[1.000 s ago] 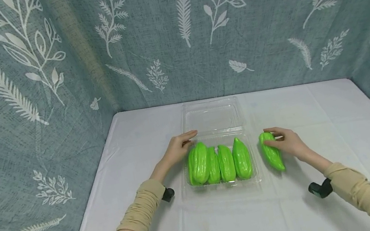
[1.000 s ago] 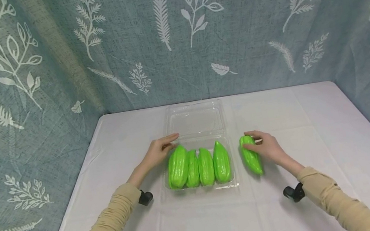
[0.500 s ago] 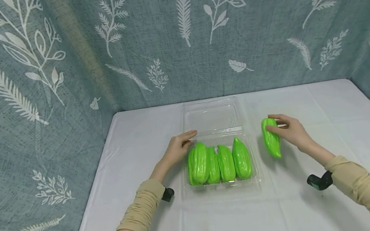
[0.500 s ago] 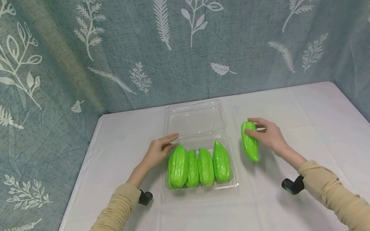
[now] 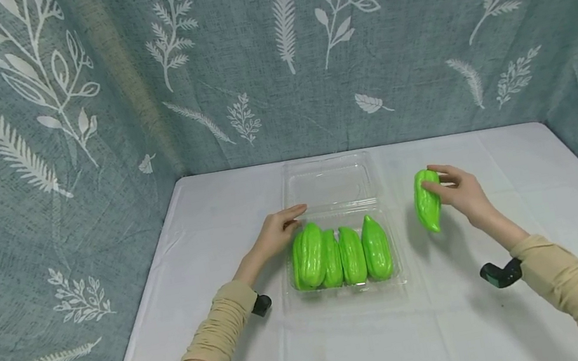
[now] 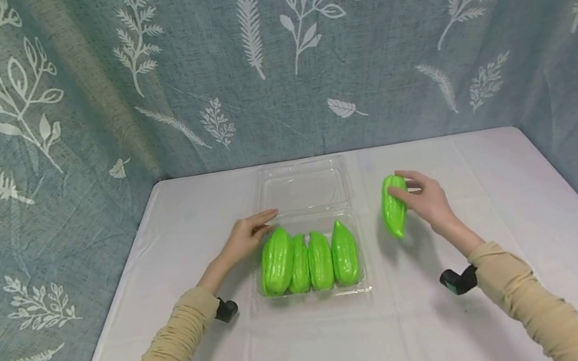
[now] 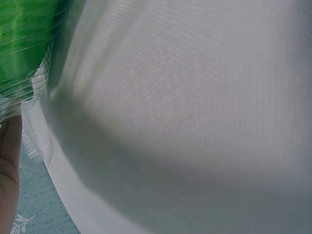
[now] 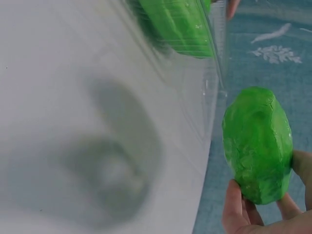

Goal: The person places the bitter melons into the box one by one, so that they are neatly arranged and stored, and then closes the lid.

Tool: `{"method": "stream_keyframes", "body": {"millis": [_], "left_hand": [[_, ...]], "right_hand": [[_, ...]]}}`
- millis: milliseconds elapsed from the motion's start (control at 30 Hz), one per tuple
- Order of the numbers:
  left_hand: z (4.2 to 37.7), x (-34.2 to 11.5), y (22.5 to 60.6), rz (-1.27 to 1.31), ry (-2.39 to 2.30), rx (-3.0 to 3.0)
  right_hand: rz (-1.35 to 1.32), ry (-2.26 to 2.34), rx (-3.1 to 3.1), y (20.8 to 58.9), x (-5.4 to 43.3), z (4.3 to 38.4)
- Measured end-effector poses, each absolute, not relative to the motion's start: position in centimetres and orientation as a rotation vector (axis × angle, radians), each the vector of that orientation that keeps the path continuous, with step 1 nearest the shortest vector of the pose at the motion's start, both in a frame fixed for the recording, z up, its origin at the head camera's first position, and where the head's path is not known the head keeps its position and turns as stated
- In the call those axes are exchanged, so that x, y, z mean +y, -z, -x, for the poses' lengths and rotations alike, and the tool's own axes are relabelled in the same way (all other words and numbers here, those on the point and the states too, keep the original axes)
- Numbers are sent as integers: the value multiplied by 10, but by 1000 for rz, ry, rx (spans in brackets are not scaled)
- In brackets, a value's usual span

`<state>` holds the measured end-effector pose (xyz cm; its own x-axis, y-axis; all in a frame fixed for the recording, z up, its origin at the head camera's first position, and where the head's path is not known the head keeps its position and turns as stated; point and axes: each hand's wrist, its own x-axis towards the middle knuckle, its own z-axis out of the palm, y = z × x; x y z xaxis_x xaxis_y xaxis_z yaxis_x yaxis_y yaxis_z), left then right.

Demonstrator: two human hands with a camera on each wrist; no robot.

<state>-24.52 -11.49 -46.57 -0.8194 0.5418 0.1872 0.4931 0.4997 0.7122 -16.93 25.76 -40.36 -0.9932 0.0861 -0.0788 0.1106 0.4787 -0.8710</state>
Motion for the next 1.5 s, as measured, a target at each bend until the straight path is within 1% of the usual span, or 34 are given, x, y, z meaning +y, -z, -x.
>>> {"method": "stream_keyframes", "body": {"millis": [300,667,1500], "left_hand": [[245,-116,468,-941,-1228,2703],[244,-116,468,-925,-1234,2690],[245,-115,465,-901,-1220,2681]], "right_hand": [[-195,1611,2659,406,256,169],[-143,1592,2667,411,249,167],[-100,1626,2645,406,234,162]]}}
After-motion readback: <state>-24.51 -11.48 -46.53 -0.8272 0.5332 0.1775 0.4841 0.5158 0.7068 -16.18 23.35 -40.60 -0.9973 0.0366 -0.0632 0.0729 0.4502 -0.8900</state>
